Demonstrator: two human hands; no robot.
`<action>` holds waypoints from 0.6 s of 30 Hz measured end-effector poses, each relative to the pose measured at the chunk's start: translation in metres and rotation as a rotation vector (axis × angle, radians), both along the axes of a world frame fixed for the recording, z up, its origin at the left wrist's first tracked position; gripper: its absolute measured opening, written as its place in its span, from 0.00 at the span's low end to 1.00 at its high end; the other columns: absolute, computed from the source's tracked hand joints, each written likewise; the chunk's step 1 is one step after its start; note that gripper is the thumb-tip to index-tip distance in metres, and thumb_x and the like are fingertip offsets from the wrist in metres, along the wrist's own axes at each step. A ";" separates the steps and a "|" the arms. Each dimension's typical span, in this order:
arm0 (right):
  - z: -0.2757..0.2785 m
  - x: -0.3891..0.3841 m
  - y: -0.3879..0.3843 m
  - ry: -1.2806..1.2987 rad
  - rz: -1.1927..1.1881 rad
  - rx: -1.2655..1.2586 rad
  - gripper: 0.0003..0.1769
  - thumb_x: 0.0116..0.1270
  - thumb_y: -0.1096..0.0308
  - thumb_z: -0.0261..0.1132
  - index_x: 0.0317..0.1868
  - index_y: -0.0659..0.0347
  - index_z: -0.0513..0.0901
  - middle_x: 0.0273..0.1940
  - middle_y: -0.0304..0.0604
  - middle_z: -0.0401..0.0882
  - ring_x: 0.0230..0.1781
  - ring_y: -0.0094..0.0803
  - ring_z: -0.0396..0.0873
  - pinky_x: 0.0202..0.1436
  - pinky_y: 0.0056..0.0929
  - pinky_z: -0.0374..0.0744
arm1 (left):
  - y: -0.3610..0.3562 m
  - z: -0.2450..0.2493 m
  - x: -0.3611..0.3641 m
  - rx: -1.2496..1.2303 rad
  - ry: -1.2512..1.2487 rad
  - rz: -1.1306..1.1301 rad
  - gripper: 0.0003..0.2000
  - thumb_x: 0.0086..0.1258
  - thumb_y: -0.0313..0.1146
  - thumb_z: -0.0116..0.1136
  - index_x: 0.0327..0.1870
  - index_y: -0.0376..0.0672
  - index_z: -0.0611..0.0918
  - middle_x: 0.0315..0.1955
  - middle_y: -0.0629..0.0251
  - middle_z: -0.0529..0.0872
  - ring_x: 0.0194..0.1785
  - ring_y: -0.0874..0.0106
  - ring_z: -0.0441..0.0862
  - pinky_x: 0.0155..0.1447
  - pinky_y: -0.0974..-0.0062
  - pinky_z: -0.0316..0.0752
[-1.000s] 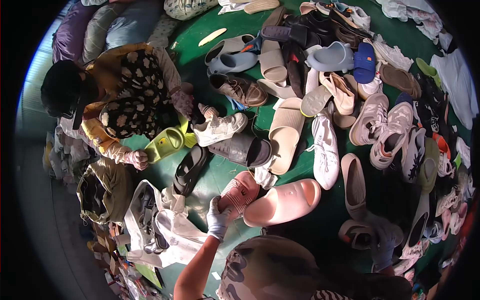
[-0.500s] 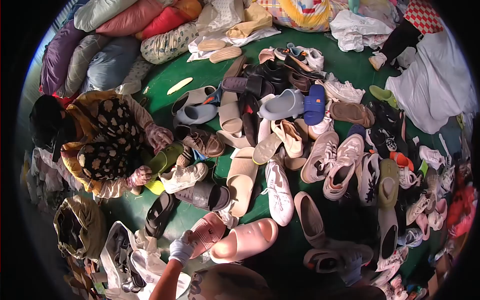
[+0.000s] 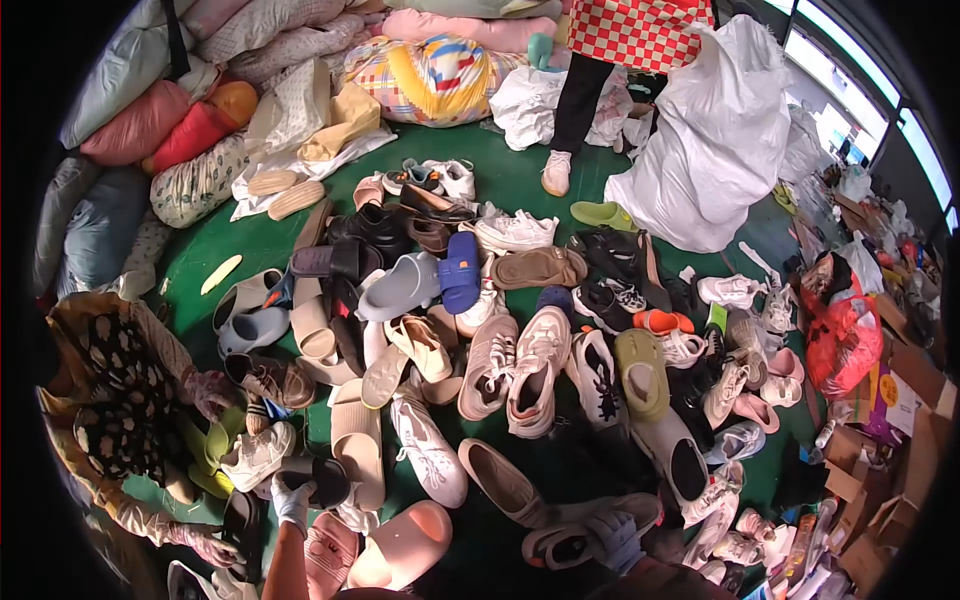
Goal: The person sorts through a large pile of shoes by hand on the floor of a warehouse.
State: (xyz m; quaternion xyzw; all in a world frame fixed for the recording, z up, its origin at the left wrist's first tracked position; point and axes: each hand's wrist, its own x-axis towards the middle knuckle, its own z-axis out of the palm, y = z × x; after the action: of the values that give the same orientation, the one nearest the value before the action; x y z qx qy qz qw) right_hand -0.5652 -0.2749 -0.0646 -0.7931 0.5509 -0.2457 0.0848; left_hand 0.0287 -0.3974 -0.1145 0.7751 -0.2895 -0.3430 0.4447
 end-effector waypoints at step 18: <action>-0.026 -0.001 0.003 0.007 -0.012 -0.029 0.21 0.54 0.64 0.58 0.50 0.56 0.73 0.46 0.46 0.73 0.44 0.45 0.71 0.50 0.44 0.67 | 0.029 0.029 -0.078 -0.409 0.519 0.277 0.10 0.62 0.21 0.62 0.42 0.43 0.78 0.34 0.70 0.83 0.35 0.78 0.81 0.42 0.80 0.79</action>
State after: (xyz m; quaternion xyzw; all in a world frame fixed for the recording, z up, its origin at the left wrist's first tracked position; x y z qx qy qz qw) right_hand -0.5661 -0.2721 -0.0909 -0.7918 0.5524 -0.2511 0.0698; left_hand -0.0496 -0.3688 -0.0860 0.5891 -0.1220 -0.3999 0.6915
